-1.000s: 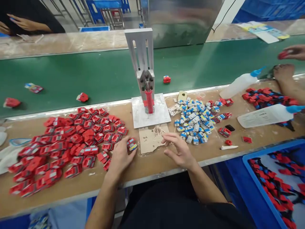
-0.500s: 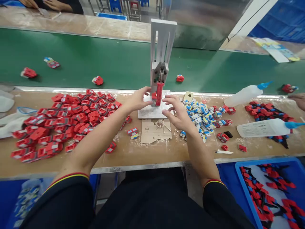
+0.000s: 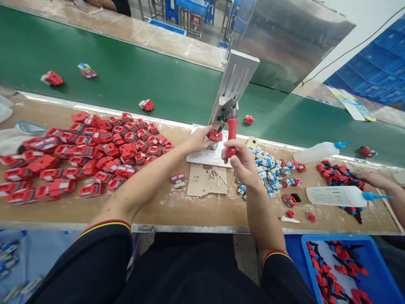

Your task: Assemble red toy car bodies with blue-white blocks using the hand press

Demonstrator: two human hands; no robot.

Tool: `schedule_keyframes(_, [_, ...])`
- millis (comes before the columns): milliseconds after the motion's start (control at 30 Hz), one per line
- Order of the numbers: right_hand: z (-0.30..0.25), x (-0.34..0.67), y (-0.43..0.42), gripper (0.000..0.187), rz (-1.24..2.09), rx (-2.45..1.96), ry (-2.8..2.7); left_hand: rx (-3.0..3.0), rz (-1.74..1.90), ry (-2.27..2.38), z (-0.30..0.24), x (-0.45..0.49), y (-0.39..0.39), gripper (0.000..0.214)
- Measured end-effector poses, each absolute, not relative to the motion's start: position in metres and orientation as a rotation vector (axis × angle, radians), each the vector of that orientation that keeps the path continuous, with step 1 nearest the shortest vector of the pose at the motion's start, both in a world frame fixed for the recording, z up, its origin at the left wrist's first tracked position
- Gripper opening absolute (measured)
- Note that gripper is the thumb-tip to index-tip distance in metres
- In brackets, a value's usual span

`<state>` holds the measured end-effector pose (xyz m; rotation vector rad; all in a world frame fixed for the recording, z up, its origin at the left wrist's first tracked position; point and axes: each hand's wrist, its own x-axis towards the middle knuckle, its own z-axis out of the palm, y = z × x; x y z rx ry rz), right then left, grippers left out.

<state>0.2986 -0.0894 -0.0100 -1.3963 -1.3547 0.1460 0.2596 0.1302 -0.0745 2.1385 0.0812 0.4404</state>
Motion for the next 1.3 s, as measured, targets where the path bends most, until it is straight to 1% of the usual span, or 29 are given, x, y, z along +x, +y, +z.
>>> schedule_keyframes(100, [0.043, 0.301, -0.085, 0.07, -0.005, -1.43, -1.311, 2.029, 0.449, 0.096, -0.078, 0.26, 0.129, 0.044])
schedule_keyframes(200, [0.098, 0.335, -0.05, 0.099, -0.059, -1.482, -1.345, 1.927, 0.436, 0.141, -0.082, 0.262, 0.128, 0.046])
schedule_keyframes(233, [0.113, 0.35, -0.036, 0.092, -0.041, -1.433, -1.38, 1.914, 0.435, 0.159, -0.083, 0.262, 0.128, 0.046])
schedule_keyframes(267, [0.123, 0.366, -0.024, 0.068, -0.048, -1.338, -1.396, 1.907, 0.438, 0.178, -0.084, 0.262, 0.13, 0.046])
schedule_keyframes(333, [0.131, 0.388, -0.011, 0.079, -0.064, -1.272, -1.386, 1.889, 0.455, 0.223, -0.083, 0.255, 0.134, 0.045])
schedule_keyframes(367, [0.128, 0.392, -0.011, 0.08, -0.094, -1.262, -1.399, 1.874, 0.464, 0.24, -0.082, 0.248, 0.136, 0.044])
schedule_keyframes(400, [0.121, 0.39, -0.017, 0.075, -0.138, -1.266, -1.415, 1.84, 0.469, 0.247, -0.079, 0.238, 0.139, 0.043])
schedule_keyframes(500, [0.077, 0.356, -0.052, 0.054, -0.24, -1.254, -1.394, 1.612, 0.474, 0.197, -0.067, 0.193, 0.138, 0.047])
schedule_keyframes(567, [0.04, 0.322, -0.079, 0.038, -0.088, -1.335, -1.25, 1.468, 0.495, 0.154, -0.058, 0.161, 0.127, 0.053])
schedule_keyframes(600, [0.022, 0.305, -0.089, 0.035, 0.052, -1.378, -1.167, 1.429, 0.509, 0.145, -0.054, 0.148, 0.117, 0.055])
schedule_keyframes(667, [-0.006, 0.272, -0.101, 0.039, 0.393, -1.389, -1.025, 1.406, 0.553, 0.113, -0.05, 0.132, 0.093, 0.058])
schedule_keyframes(733, [-0.026, 0.247, -0.104, 0.048, 0.6, -1.33, -0.899, 1.466, 0.673, 0.061, -0.051, 0.128, 0.067, 0.056])
schedule_keyframes(800, [-0.039, 0.232, -0.105, 0.051, 0.643, -1.269, -0.773, 1.592, 0.853, 0.018, -0.055, 0.131, 0.044, 0.051])
schedule_keyframes(867, [-0.049, 0.234, -0.11, 0.049, 0.618, -1.235, -0.657, 1.779, 0.972, 0.025, -0.058, 0.134, 0.03, 0.054])
schedule_keyframes(967, [-0.058, 0.274, -0.123, 0.042, 0.466, -1.294, -0.579, 2.089, 0.988, 0.171, -0.06, 0.121, 0.032, 0.07])
schedule_keyframes(1000, [-0.059, 0.298, -0.126, 0.038, 0.361, -1.362, -0.588, 2.173, 0.983, 0.248, -0.061, 0.111, 0.039, 0.071])
schedule_keyframes(1100, [-0.054, 0.39, -0.121, 0.031, 0.077, -1.782, -0.729, 2.387, 0.864, 0.482, -0.076, 0.077, 0.066, 0.053])
schedule_keyframes(1167, [-0.049, 0.45, -0.103, 0.034, 0.019, -2.193, -0.902, 2.517, 0.689, 0.552, -0.092, 0.057, 0.081, 0.06])
schedule_keyframes(1233, [-0.045, 0.497, -0.078, 0.035, 0.025, -2.298, -0.961, 2.593, 0.535, 0.553, -0.109, 0.045, 0.089, 0.063])
schedule_keyframes(1300, [-0.046, 0.524, -0.052, 0.032, 0.069, -2.358, -1.02, 2.627, 0.425, 0.524, -0.123, 0.039, 0.091, 0.055])
